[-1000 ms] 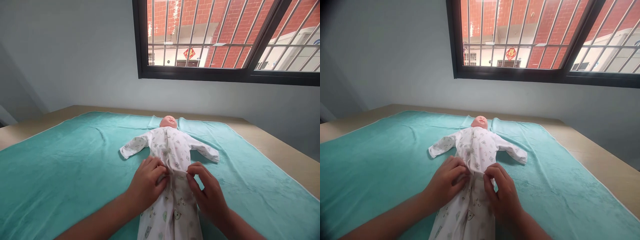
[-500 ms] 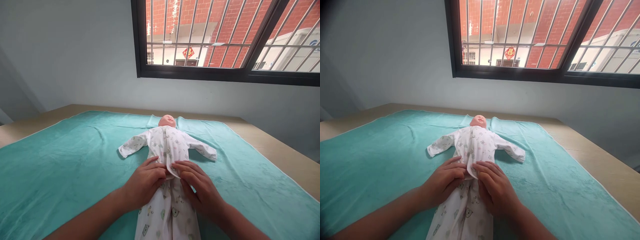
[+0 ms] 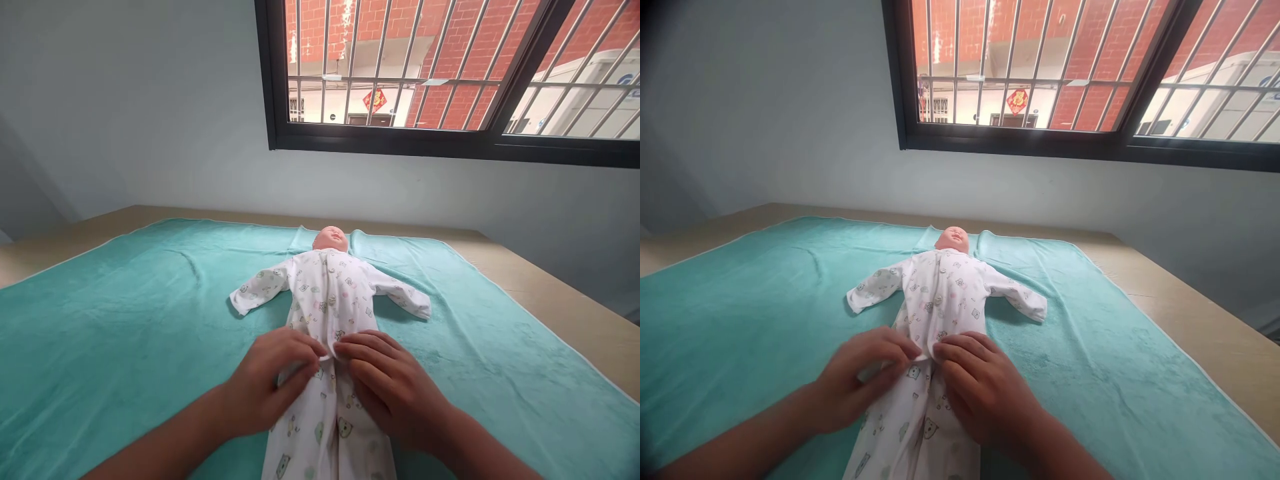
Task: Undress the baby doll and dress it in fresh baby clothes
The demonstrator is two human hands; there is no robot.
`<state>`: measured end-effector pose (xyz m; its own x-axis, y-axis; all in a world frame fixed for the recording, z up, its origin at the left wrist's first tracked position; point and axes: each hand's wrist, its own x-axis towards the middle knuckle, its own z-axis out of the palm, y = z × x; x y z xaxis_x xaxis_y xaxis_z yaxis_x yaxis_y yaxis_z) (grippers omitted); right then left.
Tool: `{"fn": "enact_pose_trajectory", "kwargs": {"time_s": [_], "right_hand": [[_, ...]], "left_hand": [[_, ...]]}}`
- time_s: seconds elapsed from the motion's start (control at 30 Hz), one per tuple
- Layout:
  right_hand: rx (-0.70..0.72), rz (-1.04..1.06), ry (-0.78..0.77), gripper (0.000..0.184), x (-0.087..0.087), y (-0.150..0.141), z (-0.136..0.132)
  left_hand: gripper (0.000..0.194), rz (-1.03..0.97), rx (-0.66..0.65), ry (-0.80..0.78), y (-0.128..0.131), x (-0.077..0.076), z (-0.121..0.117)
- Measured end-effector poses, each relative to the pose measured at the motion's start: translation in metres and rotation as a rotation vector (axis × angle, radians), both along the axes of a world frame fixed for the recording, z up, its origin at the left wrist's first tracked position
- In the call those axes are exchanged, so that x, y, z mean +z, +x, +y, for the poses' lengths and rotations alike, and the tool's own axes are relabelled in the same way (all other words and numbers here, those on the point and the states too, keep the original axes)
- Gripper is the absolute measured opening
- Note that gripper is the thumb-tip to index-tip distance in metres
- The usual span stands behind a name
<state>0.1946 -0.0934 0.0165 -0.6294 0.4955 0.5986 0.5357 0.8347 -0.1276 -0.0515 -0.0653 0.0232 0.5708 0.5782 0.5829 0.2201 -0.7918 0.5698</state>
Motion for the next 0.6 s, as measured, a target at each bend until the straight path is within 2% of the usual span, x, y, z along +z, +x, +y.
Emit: {"fn": "enact_pose_trajectory", "kwargs": {"time_s": [0.1,0.2,0.27,0.43,0.5,0.6], "right_hand": [[-0.059,0.081,0.020,0.020,-0.001,0.001,0.000],[-0.153,0.090,0.028,0.010,-0.002,0.005,0.003],[-0.192,0.050,0.010,0.006,-0.002,0.008,0.006],[-0.219,-0.038,-0.029,0.015,-0.002,0.011,0.008],[-0.213,-0.055,-0.015,0.017,-0.001,0.011,0.007],[-0.202,-0.065,0.008,0.018,0.000,0.010,0.005]], "left_hand": [[0.018,-0.203,0.143,-0.269,-0.008,0.002,0.010],[0.020,-0.126,0.183,-0.365,-0.016,-0.003,0.025],[0.019,0.001,0.146,-0.340,-0.019,-0.008,0.032],[0.008,0.164,0.025,-0.182,-0.024,-0.006,0.035],[0.020,0.215,-0.020,-0.180,-0.025,-0.005,0.034],[0.028,0.265,0.045,-0.111,-0.026,-0.009,0.035]]}}
